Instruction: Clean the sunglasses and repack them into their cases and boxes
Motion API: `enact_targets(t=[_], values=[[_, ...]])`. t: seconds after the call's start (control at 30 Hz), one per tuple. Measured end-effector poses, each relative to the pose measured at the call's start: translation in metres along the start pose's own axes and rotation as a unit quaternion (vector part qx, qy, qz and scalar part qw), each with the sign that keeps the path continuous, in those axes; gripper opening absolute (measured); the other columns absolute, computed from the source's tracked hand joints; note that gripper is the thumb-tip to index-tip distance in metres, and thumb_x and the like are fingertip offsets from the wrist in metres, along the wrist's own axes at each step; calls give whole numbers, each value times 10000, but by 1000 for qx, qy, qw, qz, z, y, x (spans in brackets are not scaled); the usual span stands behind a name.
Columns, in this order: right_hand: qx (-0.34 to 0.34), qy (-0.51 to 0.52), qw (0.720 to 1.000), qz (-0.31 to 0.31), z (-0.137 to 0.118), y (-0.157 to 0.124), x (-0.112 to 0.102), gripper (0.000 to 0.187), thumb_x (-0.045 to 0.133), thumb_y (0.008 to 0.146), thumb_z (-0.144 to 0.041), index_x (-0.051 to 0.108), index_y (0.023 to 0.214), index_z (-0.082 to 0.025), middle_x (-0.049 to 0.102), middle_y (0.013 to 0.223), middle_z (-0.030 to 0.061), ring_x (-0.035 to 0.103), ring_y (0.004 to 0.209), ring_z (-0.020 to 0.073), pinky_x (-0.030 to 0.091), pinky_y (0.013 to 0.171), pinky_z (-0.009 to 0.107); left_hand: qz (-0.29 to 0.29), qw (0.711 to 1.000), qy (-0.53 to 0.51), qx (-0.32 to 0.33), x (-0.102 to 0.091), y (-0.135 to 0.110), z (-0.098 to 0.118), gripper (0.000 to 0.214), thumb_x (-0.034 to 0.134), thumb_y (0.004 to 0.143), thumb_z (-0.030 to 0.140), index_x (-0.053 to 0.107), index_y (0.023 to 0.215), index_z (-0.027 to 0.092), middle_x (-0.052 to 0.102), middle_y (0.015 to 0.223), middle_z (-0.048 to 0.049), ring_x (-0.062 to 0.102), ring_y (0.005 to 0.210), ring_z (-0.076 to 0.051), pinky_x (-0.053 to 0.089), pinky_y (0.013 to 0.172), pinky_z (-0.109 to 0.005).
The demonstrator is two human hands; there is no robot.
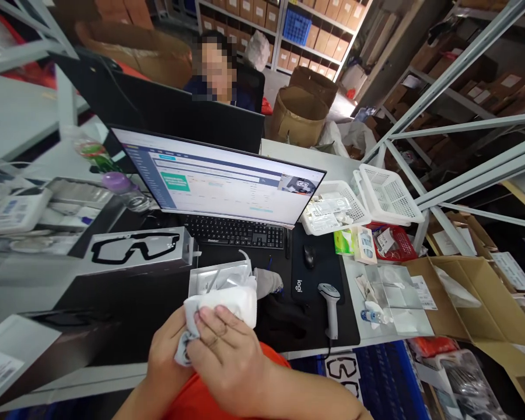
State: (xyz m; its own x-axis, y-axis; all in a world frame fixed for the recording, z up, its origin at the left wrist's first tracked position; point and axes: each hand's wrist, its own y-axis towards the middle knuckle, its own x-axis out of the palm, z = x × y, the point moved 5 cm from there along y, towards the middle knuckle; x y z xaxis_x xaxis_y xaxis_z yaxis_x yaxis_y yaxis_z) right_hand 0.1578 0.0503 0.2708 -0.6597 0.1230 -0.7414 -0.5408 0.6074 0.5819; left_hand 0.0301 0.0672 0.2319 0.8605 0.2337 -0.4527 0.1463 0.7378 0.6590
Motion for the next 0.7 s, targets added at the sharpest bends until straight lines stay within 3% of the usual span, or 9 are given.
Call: enact_targets(t=[0.1, 0.23, 0.27, 0.37, 0.43, 0.6, 0.7], values=[[4, 19, 1000, 16, 11, 4, -7, 311, 424, 948, -41, 641, 1151, -133, 737, 1211, 140, 589, 1305, 218, 446, 1164, 390, 3, 999, 19, 43, -1, 1, 3, 92, 578, 916, 77, 627, 957, 143, 674, 880, -74, 667, 800, -182, 582, 715, -285], [195, 11, 977, 90, 42, 6, -17, 303, 464, 947, -58, 636, 1159, -191, 749, 1184, 117, 656, 1221, 241, 554, 1058, 414, 0, 996, 60, 67, 2, 2, 3, 188, 697, 848, 40, 650, 1013, 118, 713, 976, -91, 697, 911, -197, 578, 948, -348], [188, -2, 978, 89, 40, 6, -16, 311, 463, 947, -56, 635, 1173, -183, 739, 1205, 132, 648, 1232, 250, 555, 1056, 420, 2, 996, 61, 63, 2, 2, 2, 162, 689, 860, 53, 650, 1003, 119, 713, 973, -94, 697, 907, -197, 585, 932, -342], [23, -34, 998, 42, 16, 6, -5, 329, 437, 940, -33, 640, 1177, -138, 725, 1224, 168, 595, 1294, 261, 512, 1103, 429, 2, 998, 43, 39, -1, 2, -2, 79, 575, 940, 114, 645, 977, 123, 695, 946, -113, 690, 865, -197, 612, 765, -293], [-36, -33, 999, 8, 9, 5, -2, 315, 425, 943, -36, 644, 1144, -136, 743, 1189, 153, 591, 1299, 242, 489, 1125, 418, -2, 999, 33, 40, -3, 3, -3, 109, 537, 955, 120, 644, 980, 119, 688, 940, -120, 686, 854, -198, 609, 725, -283], [120, -41, 990, 56, 28, 14, -8, 305, 398, 927, -29, 620, 1109, -135, 743, 1176, 169, 585, 1305, 243, 485, 1122, 454, 15, 996, 61, 65, -5, 7, -1, 91, 674, 885, 93, 648, 967, 123, 700, 959, -102, 697, 907, -203, 599, 872, -312], [25, -81, 994, 70, 7, 17, 0, 287, 403, 913, -20, 638, 1070, -68, 734, 1169, 222, 565, 1320, 295, 479, 1127, 458, 28, 997, 54, 40, -6, 2, -6, 85, 623, 939, 167, 647, 1010, 127, 694, 987, -112, 696, 887, -197, 608, 780, -277]])
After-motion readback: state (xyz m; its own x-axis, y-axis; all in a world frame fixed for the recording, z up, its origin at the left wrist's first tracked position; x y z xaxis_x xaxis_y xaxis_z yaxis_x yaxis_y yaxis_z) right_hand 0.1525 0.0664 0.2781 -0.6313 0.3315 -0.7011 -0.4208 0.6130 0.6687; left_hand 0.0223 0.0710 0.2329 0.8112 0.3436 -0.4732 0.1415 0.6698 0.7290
